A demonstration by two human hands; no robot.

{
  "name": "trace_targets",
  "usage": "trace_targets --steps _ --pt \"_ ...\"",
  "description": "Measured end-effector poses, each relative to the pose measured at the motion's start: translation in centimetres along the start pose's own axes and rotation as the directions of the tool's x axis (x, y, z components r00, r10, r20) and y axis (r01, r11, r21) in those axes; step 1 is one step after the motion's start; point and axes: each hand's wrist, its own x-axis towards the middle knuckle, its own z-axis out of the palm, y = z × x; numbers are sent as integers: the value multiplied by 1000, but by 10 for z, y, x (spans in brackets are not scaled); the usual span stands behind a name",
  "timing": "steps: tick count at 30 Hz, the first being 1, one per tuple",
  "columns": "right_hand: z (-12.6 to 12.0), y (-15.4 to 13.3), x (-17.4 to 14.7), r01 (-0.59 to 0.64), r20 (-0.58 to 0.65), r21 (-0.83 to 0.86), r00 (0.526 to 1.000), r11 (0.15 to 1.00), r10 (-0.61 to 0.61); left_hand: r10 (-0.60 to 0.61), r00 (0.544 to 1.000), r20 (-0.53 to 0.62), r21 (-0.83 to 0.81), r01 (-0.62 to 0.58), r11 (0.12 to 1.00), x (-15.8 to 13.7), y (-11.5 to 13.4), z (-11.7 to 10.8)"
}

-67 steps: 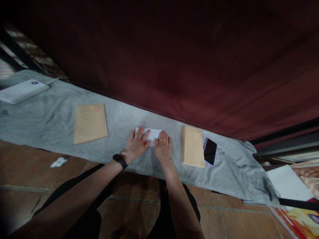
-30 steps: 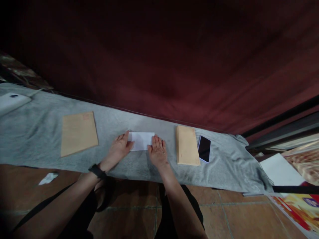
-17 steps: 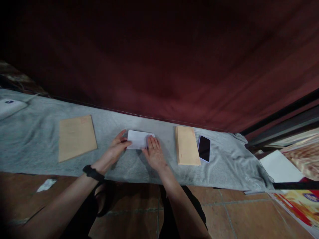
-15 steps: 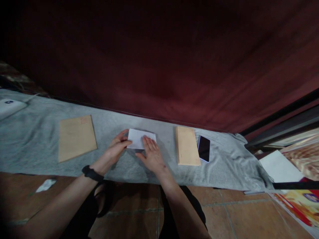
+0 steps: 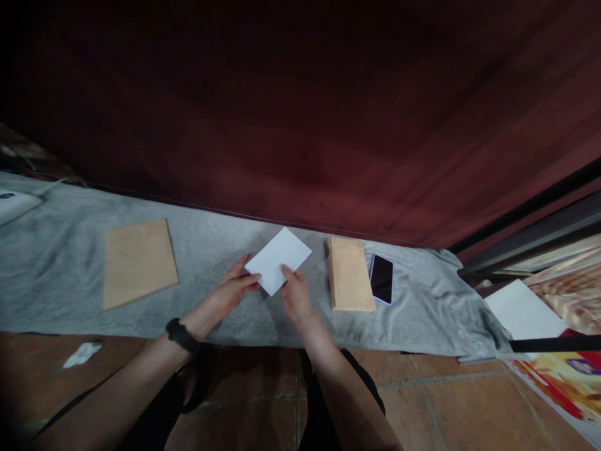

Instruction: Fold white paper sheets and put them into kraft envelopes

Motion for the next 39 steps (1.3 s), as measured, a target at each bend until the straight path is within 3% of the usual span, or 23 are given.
trace_targets --steps 3,6,10,14,16,20,28,31,35,37,39 --pt "-11 0 3 -56 -58 -15 997 998 55 77 997 -6 186 -75 980 7 8 -9" --pt "-30 -4 9 -113 -111 -50 988 992 107 75 992 100 322 -104 941 15 17 -26" --pt "-50 -7 9 -120 -10 -332 992 936 124 101 987 121 422 -143 895 23 22 -45" --pt "-57 -4 3 -91 39 -495 991 864 126 204 974 93 549 -221 806 31 14 -48" --pt "-57 -2 1 -33 14 -645 998 763 55 256 963 89 660 -249 708 33 10 -44" --pt "-55 1 0 51 7 -899 995 435 -102 365 926 94 824 -278 494 32 6 -34" --pt "-56 -1 -6 79 49 -961 992 264 -116 398 911 106 905 -255 341 28 1 -24" --pt "-54 -6 -10 124 81 -971 975 206 -206 416 900 131 912 -274 304 26 -3 -22" --pt "-41 -5 -16 363 286 -905 906 224 -313 435 883 175 917 -307 254 21 -3 -20" --pt "-33 2 -22 465 409 -867 869 180 -279 429 882 195 920 -317 233 18 -1 -19" --pt "-26 11 -28 490 462 -865 862 109 -209 424 882 208 926 -317 206 14 3 -18"
